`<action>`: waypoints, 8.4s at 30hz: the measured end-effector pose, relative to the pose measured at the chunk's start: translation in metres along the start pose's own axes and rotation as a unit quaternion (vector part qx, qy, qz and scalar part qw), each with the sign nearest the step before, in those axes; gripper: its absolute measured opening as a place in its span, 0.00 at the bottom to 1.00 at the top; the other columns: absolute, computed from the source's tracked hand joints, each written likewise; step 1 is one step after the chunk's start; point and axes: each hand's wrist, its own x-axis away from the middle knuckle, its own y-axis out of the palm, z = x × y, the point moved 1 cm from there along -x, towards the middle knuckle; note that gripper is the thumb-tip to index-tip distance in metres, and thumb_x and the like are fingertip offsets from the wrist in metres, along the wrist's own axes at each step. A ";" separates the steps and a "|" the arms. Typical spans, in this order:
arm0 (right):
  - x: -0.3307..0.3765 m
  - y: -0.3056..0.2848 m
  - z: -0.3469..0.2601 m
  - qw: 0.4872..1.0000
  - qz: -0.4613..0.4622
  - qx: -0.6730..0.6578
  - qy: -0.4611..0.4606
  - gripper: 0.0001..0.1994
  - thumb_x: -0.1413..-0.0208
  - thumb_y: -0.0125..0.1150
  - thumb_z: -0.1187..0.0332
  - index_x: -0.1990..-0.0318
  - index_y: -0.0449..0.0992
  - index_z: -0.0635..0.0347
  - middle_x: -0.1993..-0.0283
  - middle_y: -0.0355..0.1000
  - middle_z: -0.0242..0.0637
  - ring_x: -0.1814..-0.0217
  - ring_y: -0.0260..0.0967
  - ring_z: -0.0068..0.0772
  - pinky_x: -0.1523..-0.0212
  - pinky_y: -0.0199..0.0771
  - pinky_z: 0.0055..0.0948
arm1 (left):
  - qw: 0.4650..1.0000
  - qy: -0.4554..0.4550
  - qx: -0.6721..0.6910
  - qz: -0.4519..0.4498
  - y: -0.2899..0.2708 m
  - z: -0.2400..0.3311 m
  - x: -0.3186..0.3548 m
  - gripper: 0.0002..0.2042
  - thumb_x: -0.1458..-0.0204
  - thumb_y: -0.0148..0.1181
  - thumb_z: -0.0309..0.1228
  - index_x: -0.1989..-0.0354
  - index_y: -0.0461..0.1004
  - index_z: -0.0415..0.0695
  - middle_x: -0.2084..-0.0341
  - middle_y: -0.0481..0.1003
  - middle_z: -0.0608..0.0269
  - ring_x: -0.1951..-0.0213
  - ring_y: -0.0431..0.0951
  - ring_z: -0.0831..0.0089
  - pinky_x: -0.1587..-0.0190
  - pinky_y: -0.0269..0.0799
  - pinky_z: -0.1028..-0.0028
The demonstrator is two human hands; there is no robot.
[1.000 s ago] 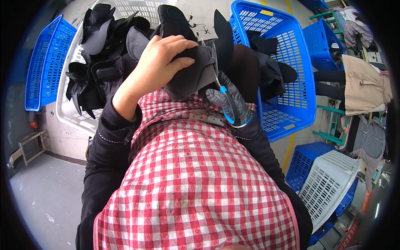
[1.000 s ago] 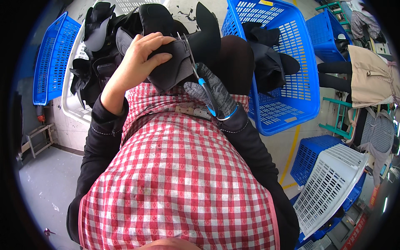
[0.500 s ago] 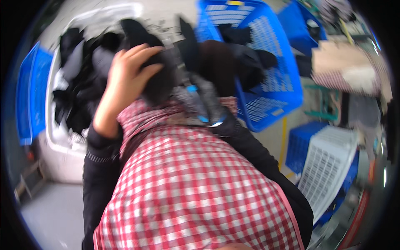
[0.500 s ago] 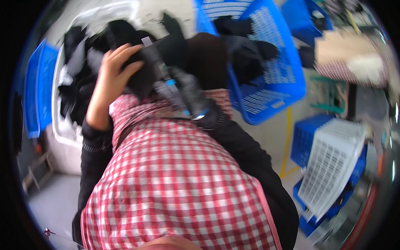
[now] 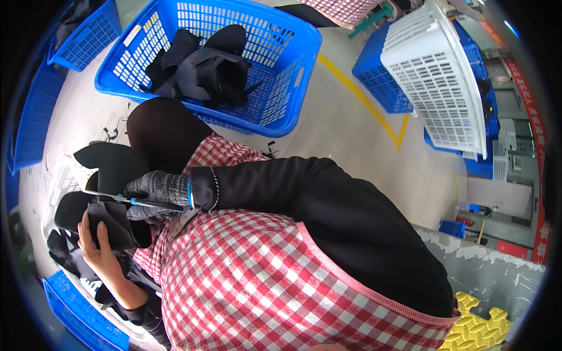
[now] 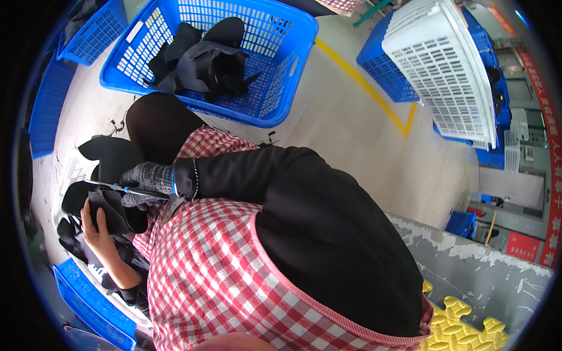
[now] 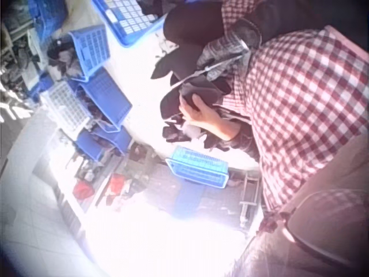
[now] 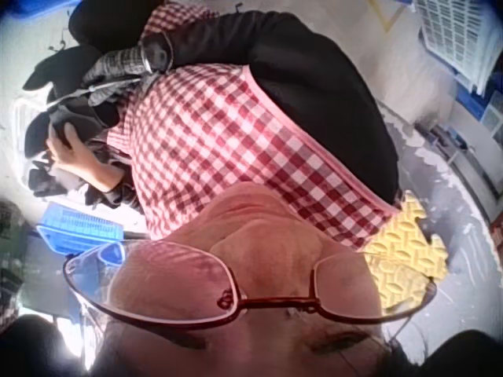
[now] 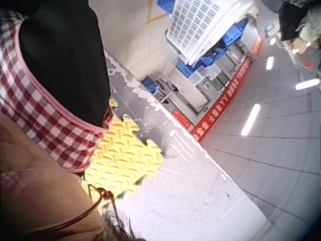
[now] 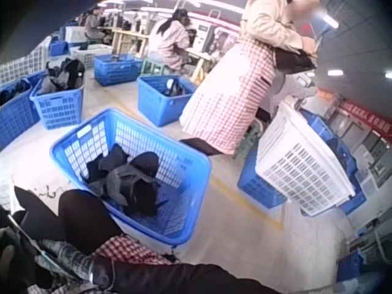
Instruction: The person sits on the floor and uses scissors to trim excess fabric from black shoe uppers. They pick up each upper, cut along the edges, and place the trimmed pieces into a blue basket. The process repeats for multiple uppers.
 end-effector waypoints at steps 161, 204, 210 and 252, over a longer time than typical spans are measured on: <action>-0.037 0.045 0.010 0.995 -0.048 0.074 -0.043 0.24 0.38 0.69 0.69 0.36 0.71 0.62 0.41 0.74 0.43 0.40 0.72 0.37 0.39 0.72 0.34 | 0.951 0.106 -0.065 0.283 -0.023 -0.028 0.009 0.16 0.60 0.80 0.45 0.70 0.84 0.50 0.37 0.71 0.66 0.29 0.55 0.51 0.30 0.50 0.51; -0.029 -0.024 -0.037 0.958 -0.240 -0.001 0.154 0.20 0.35 0.63 0.75 0.38 0.71 0.70 0.44 0.76 0.42 0.58 0.75 0.20 0.59 0.78 0.16 | 0.951 0.258 -0.072 0.155 -0.038 -0.026 -0.009 0.31 0.53 0.77 0.42 0.43 0.75 0.39 0.34 0.63 0.39 0.29 0.58 0.44 0.29 0.56 0.51; -0.033 -0.028 -0.028 0.952 -0.248 -0.070 0.167 0.20 0.35 0.63 0.75 0.37 0.71 0.69 0.43 0.76 0.40 0.57 0.76 0.21 0.55 0.79 0.16 | 0.971 0.113 -0.072 0.197 -0.028 -0.021 0.000 0.59 0.65 0.83 0.50 0.25 0.52 0.41 0.26 0.46 0.36 0.25 0.45 0.34 0.27 0.48 0.42; -0.054 -0.012 -0.039 0.931 -0.196 0.308 -0.007 0.31 0.40 0.69 0.46 0.37 0.73 0.57 0.63 0.76 0.23 0.71 0.63 0.10 0.71 0.62 0.15 | 0.977 -0.045 0.140 0.155 0.003 -0.064 0.024 0.57 0.58 0.76 0.61 0.21 0.49 0.62 0.26 0.52 0.40 0.27 0.58 0.43 0.30 0.62 0.54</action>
